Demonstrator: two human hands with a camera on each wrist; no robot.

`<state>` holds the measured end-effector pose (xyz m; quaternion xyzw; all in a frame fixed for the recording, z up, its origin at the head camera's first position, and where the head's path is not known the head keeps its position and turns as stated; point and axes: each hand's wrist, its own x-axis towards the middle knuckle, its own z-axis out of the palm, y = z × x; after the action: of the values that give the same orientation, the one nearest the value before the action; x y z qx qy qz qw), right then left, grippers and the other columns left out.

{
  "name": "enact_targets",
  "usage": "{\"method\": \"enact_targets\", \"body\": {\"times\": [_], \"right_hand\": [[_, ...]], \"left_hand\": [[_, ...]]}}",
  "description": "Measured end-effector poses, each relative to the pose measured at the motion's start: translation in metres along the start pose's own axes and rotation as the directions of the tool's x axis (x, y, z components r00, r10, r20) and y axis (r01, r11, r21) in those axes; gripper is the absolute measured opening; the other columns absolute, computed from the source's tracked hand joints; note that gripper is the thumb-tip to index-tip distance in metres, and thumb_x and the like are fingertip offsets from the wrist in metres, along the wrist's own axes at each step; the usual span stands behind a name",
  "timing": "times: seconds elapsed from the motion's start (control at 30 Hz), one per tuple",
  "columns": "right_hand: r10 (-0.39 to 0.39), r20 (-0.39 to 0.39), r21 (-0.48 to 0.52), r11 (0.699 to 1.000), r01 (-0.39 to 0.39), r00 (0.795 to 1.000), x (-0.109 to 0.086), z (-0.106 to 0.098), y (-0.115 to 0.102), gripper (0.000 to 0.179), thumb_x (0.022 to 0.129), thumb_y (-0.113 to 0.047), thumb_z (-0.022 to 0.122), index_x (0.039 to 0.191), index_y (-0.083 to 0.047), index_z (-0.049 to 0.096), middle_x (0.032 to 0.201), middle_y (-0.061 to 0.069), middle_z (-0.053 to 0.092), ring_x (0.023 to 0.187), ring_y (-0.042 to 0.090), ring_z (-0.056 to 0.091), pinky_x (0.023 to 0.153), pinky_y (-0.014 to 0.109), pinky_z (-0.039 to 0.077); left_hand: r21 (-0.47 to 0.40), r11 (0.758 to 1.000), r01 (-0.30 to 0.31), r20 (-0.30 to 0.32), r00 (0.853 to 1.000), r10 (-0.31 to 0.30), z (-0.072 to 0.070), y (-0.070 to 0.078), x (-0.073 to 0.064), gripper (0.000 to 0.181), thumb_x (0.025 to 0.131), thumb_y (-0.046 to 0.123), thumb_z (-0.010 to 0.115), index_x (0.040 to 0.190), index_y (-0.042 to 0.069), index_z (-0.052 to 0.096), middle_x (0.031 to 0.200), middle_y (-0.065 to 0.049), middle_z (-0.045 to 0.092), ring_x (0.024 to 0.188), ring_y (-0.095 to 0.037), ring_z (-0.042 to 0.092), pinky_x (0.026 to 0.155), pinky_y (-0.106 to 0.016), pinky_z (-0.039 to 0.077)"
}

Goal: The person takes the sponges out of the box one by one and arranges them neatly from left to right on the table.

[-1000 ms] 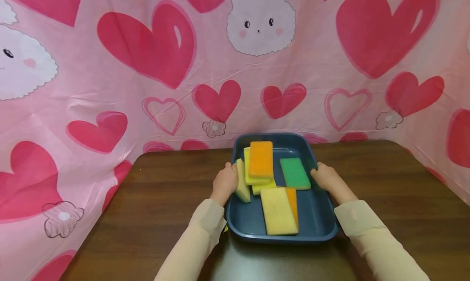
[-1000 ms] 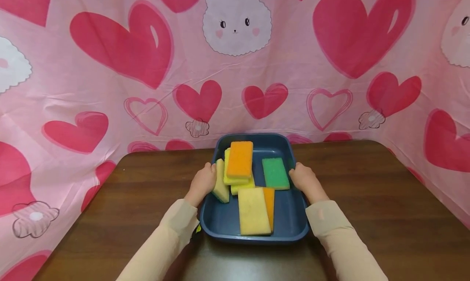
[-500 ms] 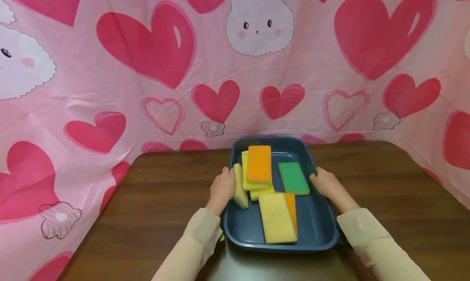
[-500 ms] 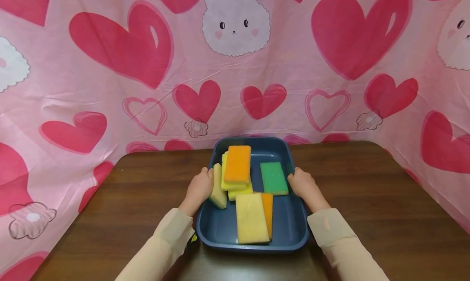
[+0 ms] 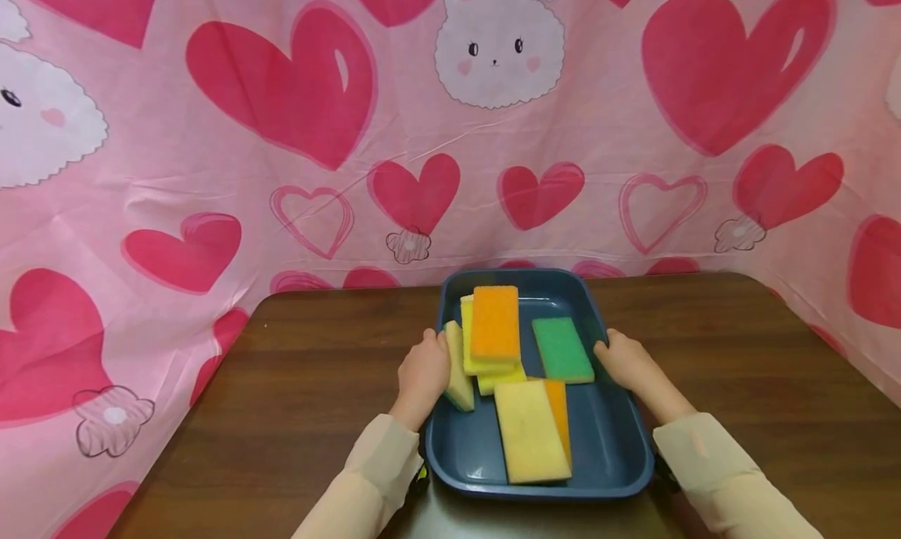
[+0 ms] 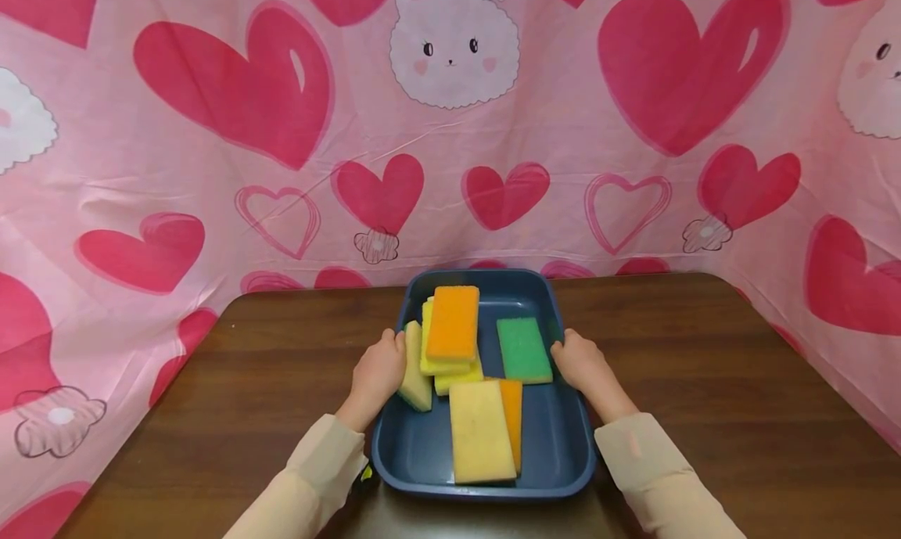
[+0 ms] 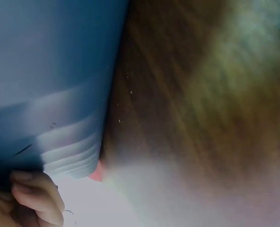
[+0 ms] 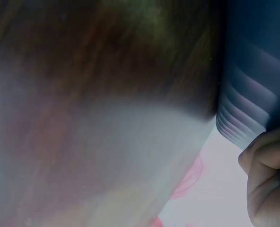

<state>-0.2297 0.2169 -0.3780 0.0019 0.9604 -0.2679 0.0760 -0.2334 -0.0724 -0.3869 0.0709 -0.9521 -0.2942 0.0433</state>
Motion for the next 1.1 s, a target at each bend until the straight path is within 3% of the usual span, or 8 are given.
{"method": "enact_targets", "body": {"times": [0.13, 0.3, 0.63, 0.8, 1.1], "right_hand": [[0.004, -0.003, 0.011, 1.0, -0.004, 1.0, -0.002, 0.001, 0.0, 0.048, 0.097, -0.019, 0.032, 0.126, 0.018, 0.039, 0.125, 0.04, 0.05, 0.101, 0.047, 0.055, 0.091, 0.057, 0.044], [0.011, 0.007, 0.018, 1.0, -0.011, 1.0, -0.004, 0.002, -0.002, 0.051, 0.097, -0.019, 0.031, 0.13, 0.019, 0.034, 0.129, 0.041, 0.046, 0.108, 0.049, 0.053, 0.093, 0.058, 0.043], [0.021, 0.024, 0.024, 0.999, -0.022, 0.999, -0.008, 0.001, -0.005, 0.056, 0.098, -0.019, 0.03, 0.135, 0.023, 0.026, 0.136, 0.043, 0.036, 0.118, 0.054, 0.046, 0.1, 0.061, 0.038], [0.017, 0.008, 0.034, 0.999, -0.017, 1.0, -0.009, 0.001, -0.004, 0.048, 0.098, -0.018, 0.032, 0.129, 0.019, 0.036, 0.128, 0.041, 0.047, 0.106, 0.049, 0.054, 0.092, 0.058, 0.044], [0.026, 0.007, 0.056, 0.998, -0.026, 1.0, -0.015, 0.002, -0.007, 0.046, 0.098, -0.018, 0.033, 0.126, 0.017, 0.039, 0.124, 0.039, 0.051, 0.1, 0.044, 0.056, 0.089, 0.056, 0.046]], "left_hand": [[0.01, 1.0, 0.004, -0.001, 1.0, -0.004, 0.0, -0.001, -0.001, 0.034, 0.102, 0.031, 0.036, 0.105, 0.001, 0.053, 0.069, -0.014, 0.056, 0.06, -0.027, 0.054, 0.059, -0.042, 0.047], [0.021, 0.999, 0.027, 0.007, 1.0, -0.027, -0.005, 0.0, -0.004, 0.035, 0.102, 0.032, 0.036, 0.104, 0.002, 0.053, 0.067, -0.013, 0.054, 0.059, -0.026, 0.053, 0.057, -0.041, 0.046], [0.008, 1.0, 0.019, 0.025, 1.0, -0.019, -0.008, -0.001, -0.006, 0.033, 0.102, 0.032, 0.036, 0.101, 0.003, 0.052, 0.066, -0.011, 0.052, 0.057, -0.024, 0.05, 0.055, -0.037, 0.042], [0.004, 1.0, 0.015, 0.031, 0.999, -0.015, -0.009, -0.001, -0.008, 0.034, 0.103, 0.032, 0.036, 0.103, 0.002, 0.052, 0.066, -0.011, 0.052, 0.056, -0.024, 0.049, 0.055, -0.035, 0.042], [0.014, 0.999, 0.035, 0.047, 0.998, -0.036, -0.009, -0.003, -0.011, 0.034, 0.103, 0.032, 0.036, 0.105, 0.002, 0.052, 0.066, -0.011, 0.052, 0.057, -0.024, 0.049, 0.055, -0.036, 0.042]]}}
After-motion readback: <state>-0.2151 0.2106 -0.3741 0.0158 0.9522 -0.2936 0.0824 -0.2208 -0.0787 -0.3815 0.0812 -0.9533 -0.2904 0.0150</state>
